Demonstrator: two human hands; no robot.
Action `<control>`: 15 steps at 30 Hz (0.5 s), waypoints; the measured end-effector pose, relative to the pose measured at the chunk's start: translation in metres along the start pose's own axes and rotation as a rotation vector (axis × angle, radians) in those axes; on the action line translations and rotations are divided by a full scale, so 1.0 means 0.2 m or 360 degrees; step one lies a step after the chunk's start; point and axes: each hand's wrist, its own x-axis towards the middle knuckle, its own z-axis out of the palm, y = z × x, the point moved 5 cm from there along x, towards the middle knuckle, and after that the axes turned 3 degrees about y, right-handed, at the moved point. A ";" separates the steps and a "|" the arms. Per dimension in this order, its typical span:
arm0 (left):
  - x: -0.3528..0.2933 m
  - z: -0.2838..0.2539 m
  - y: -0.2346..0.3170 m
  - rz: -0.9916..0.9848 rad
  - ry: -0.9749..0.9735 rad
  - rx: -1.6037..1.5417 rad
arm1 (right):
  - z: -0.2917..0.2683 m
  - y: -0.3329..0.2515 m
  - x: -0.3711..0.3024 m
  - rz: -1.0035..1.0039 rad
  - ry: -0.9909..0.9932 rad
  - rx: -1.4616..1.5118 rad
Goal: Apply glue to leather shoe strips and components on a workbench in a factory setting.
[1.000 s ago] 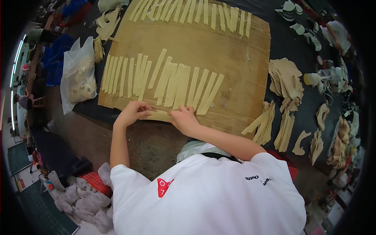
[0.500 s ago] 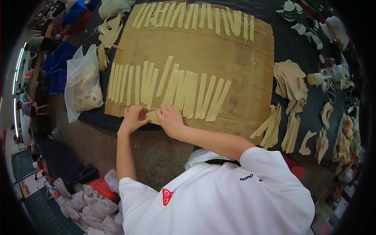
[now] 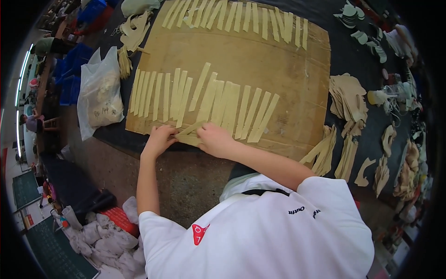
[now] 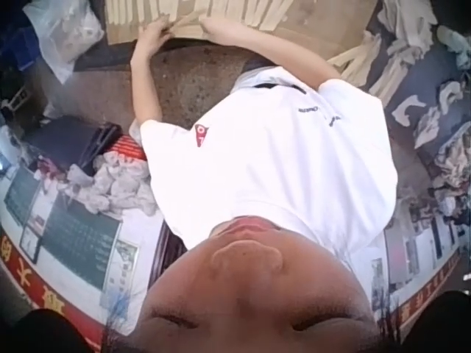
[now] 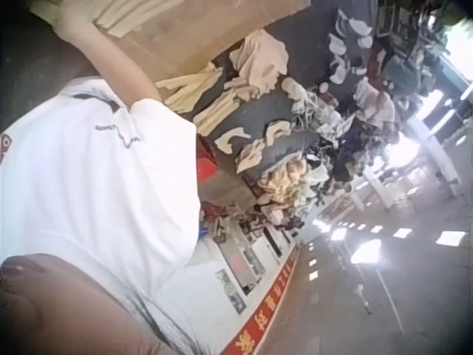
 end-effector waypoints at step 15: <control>-0.06 0.27 0.81 -0.0031 -0.0253 -0.1093 | -0.44 0.33 -0.31 0.0011 -0.0935 0.0364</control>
